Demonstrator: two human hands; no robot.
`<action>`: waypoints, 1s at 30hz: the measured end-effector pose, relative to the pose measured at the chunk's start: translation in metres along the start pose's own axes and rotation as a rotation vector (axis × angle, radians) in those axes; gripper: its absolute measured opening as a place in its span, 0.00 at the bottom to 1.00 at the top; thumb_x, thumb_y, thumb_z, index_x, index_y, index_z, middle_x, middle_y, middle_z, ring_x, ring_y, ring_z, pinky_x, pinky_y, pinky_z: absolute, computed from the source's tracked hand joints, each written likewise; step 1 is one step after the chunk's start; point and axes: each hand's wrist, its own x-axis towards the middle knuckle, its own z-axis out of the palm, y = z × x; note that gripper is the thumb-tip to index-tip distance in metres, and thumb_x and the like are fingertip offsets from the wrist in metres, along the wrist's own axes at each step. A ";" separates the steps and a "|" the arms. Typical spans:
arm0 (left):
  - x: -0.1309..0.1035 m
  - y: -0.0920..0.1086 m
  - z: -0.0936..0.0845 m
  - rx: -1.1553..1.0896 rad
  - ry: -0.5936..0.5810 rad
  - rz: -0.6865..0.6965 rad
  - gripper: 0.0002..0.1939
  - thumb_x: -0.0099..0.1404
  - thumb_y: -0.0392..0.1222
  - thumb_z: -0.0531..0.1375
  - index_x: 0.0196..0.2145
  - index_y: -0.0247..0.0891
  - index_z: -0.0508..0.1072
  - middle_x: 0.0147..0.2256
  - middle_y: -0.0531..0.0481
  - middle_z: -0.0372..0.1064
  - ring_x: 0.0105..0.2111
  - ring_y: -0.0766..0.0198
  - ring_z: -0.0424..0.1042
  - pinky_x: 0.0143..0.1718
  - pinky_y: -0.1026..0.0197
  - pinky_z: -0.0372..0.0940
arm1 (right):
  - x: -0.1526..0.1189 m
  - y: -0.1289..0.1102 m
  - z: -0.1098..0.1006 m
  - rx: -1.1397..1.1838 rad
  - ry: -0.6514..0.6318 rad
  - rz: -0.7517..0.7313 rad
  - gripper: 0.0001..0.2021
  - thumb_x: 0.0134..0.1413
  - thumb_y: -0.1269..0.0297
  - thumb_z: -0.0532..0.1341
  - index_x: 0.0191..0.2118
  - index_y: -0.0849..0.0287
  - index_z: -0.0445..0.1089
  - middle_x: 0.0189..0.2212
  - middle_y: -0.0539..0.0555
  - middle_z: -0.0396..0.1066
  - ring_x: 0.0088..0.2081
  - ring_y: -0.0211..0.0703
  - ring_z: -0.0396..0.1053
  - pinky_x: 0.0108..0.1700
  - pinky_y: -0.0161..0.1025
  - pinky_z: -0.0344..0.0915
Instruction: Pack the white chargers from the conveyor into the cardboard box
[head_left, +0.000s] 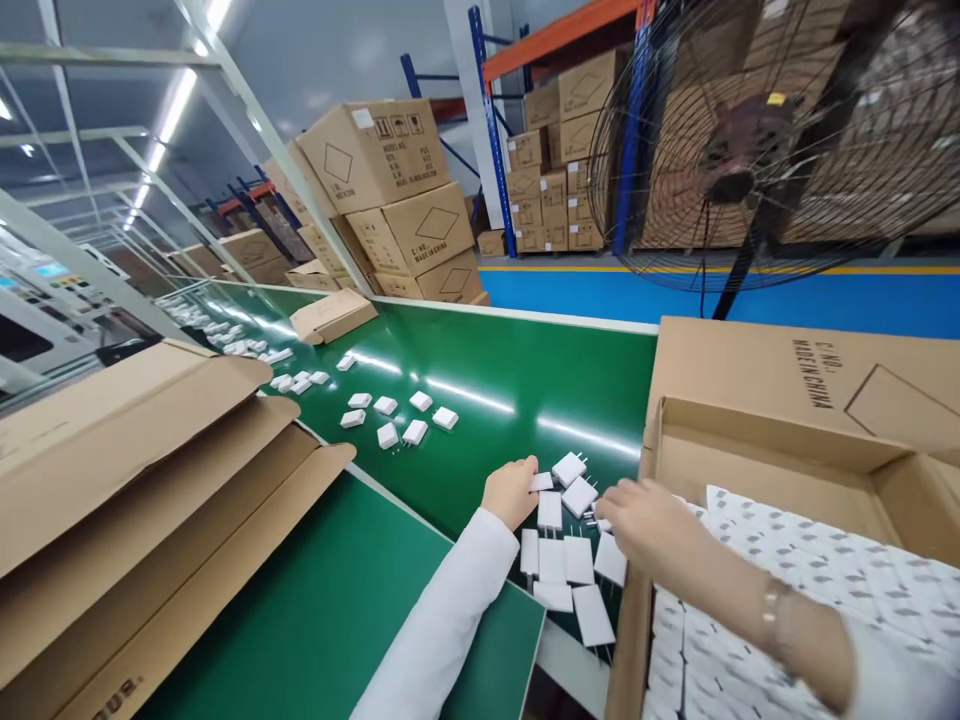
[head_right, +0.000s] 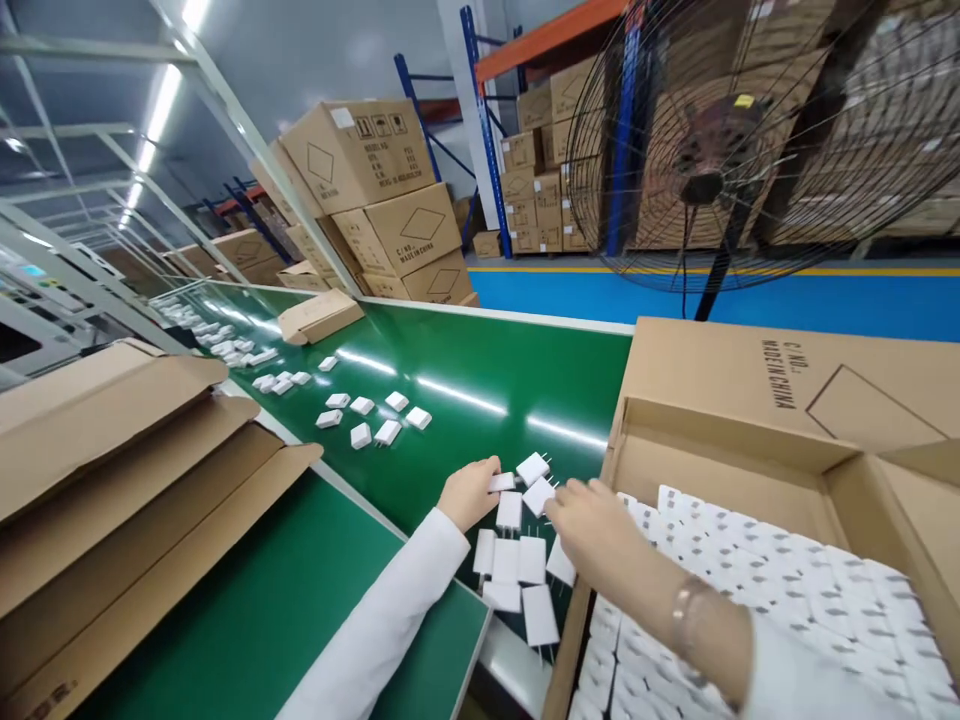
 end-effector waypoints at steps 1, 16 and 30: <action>0.002 0.000 -0.001 -0.016 0.011 -0.019 0.12 0.53 0.30 0.57 0.36 0.39 0.65 0.37 0.45 0.69 0.43 0.50 0.68 0.45 0.52 0.59 | 0.005 -0.005 0.004 -0.016 -0.034 0.018 0.04 0.55 0.68 0.59 0.36 0.62 0.68 0.32 0.54 0.68 0.36 0.43 0.66 0.39 0.42 0.63; -0.006 0.056 -0.002 -1.562 -0.213 -0.159 0.19 0.61 0.52 0.58 0.40 0.32 0.68 0.30 0.48 0.67 0.27 0.70 0.64 0.26 0.68 0.54 | -0.007 0.039 -0.061 1.228 -0.082 0.195 0.17 0.61 0.53 0.52 0.54 0.48 0.55 0.35 0.50 0.67 0.32 0.39 0.66 0.34 0.36 0.64; -0.044 0.148 -0.006 -2.094 -0.574 -0.309 0.15 0.57 0.46 0.59 0.34 0.29 0.73 0.28 0.46 0.68 0.21 0.71 0.62 0.24 0.69 0.55 | -0.074 0.025 -0.063 2.146 0.053 0.467 0.21 0.55 0.45 0.55 0.51 0.48 0.65 0.51 0.57 0.65 0.51 0.51 0.63 0.47 0.44 0.65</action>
